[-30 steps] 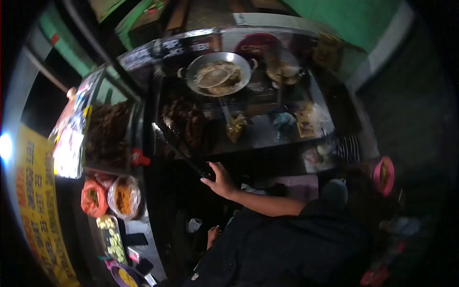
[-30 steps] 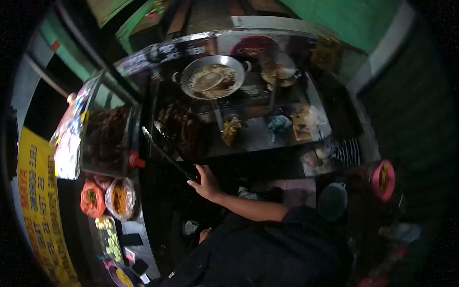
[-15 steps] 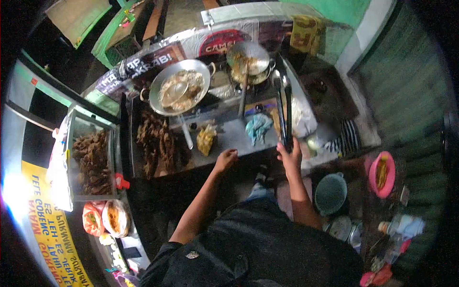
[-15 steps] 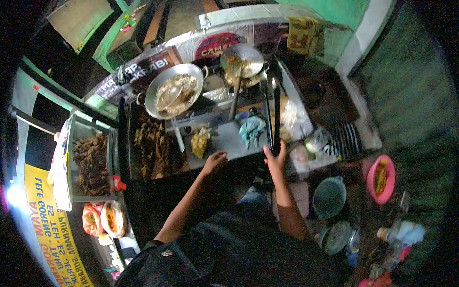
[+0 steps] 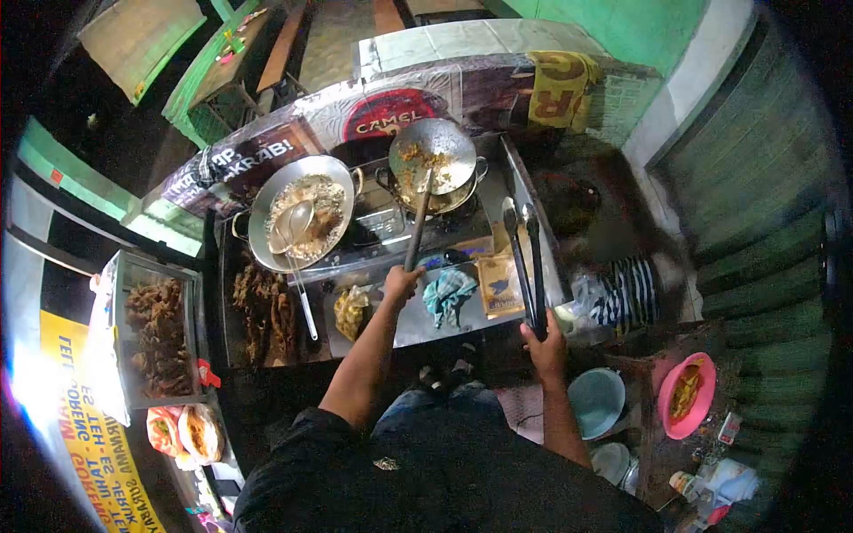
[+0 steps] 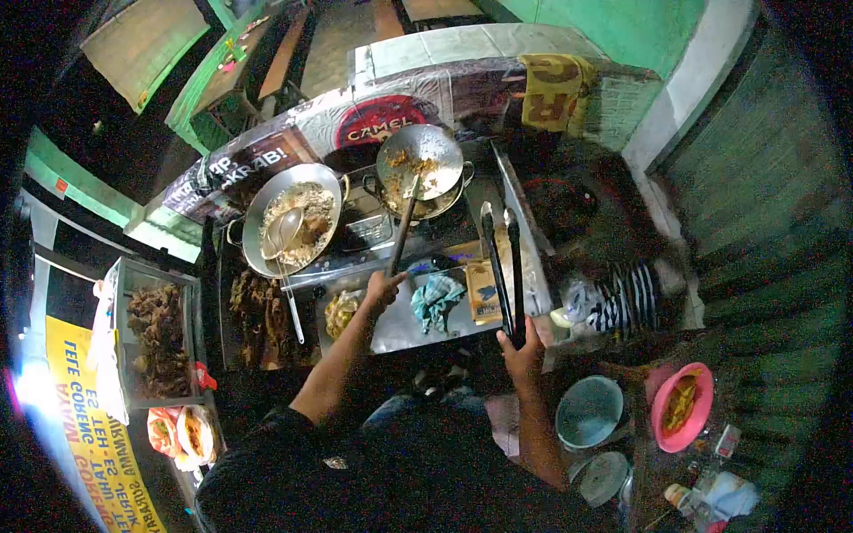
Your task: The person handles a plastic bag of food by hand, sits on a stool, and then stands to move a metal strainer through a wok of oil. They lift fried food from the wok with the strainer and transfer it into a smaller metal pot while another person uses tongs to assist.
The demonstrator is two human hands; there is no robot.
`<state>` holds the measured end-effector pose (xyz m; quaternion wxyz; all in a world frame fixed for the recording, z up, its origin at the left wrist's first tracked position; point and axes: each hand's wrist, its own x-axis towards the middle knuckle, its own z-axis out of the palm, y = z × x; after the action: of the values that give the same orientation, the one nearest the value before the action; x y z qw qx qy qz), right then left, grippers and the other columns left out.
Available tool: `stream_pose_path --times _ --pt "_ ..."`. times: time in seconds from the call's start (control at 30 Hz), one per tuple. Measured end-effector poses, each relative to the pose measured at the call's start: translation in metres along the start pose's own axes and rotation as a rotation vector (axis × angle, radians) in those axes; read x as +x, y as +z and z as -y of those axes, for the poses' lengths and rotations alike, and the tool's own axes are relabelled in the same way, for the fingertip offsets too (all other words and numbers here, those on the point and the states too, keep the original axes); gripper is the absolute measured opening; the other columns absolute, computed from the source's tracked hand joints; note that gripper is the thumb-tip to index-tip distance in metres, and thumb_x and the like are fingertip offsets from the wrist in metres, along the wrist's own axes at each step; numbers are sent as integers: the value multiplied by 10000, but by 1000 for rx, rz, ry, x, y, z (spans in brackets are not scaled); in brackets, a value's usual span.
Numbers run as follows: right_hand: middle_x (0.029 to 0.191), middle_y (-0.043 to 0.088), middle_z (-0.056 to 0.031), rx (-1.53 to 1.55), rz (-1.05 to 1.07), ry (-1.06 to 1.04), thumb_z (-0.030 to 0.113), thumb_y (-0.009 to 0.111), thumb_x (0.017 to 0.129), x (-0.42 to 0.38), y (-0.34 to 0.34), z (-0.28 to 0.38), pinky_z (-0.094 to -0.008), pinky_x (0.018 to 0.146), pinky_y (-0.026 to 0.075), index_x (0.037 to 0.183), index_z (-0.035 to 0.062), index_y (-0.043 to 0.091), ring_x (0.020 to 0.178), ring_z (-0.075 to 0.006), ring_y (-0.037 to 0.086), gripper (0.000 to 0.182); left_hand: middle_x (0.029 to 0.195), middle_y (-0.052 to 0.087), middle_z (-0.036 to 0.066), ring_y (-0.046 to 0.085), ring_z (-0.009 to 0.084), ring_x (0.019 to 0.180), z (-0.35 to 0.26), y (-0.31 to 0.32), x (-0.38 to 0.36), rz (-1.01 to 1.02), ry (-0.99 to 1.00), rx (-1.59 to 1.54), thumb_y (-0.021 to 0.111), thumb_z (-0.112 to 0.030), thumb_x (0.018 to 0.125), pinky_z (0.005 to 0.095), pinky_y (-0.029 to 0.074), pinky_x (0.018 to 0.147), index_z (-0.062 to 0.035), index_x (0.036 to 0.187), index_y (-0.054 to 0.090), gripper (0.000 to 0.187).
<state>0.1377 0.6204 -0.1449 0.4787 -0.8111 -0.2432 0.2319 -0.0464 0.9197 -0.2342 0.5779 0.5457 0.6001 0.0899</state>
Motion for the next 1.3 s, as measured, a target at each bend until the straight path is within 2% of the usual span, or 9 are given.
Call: stream_pose_path --times 0.17,0.27,0.43,0.47,0.5,0.67,0.87,1.0,1.3 --pt "1165 531 -206 118 92 150 205 685 753 -6 -15 21 -346 924 385 1275 -47 401 1082 -278 511 646 513 510 55 494 156 392 -15 -3 -46 -46 30 27 704 -296 746 314 383 372 4 673 564 339" --pt "1089 554 -193 -3 -48 -60 187 710 742 0 -8 -34 -351 919 388 1267 -41 408 1038 -290 524 647 506 507 51 471 140 373 -7 -5 -55 -62 88 -31 702 -265 744 301 350 348 6 647 559 322" --pt "910 641 -163 -472 -108 -355 182 721 706 26 -11 -7 -350 743 474 1208 -25 481 808 -272 623 594 492 498 42 449 123 373 -26 -24 -95 -84 161 -60 703 -271 734 293 336 347 -5 608 558 329" --pt "932 633 -197 -513 -30 -202 195 728 679 34 -13 15 -349 744 472 1184 -18 505 852 -292 624 592 490 495 40 448 121 374 -35 -30 -105 -91 175 -43 704 -272 732 292 336 348 -4 609 556 329" --pt "917 639 -187 -559 -51 -285 198 727 683 56 -7 -5 -373 735 473 1179 -2 512 849 -303 622 577 488 491 38 447 120 374 -45 -37 -112 -102 192 -26 705 -273 729 292 336 348 -4 610 555 330" --pt "889 635 -190 -713 135 -296 242 712 692 102 0 99 -413 732 476 1099 2 548 852 -349 605 501 480 452 1 388 94 360 -63 -36 -122 -107 145 -118 718 -289 748 269 266 334 -53 597 540 331" --pt "868 631 -169 -1093 238 -611 192 685 686 213 37 120 -432 686 507 907 25 573 801 -328 629 299 465 453 10 418 98 365 -89 -19 -127 -146 148 -166 723 -266 725 270 305 336 -26 612 549 317" --pt "919 621 -187 -1159 311 -855 114 592 709 256 62 131 -372 650 514 914 -22 601 802 -296 641 246 471 470 11 418 95 366 -103 5 -124 -213 137 -198 731 -264 718 273 315 349 -13 635 568 311" --pt "962 616 -160 -1255 465 -905 135 617 713 288 101 114 -360 644 521 954 -18 610 808 -277 646 286 498 484 3 428 87 387 -124 43 -125 -296 114 -337 729 -257 726 266 295 349 -11 689 583 289"
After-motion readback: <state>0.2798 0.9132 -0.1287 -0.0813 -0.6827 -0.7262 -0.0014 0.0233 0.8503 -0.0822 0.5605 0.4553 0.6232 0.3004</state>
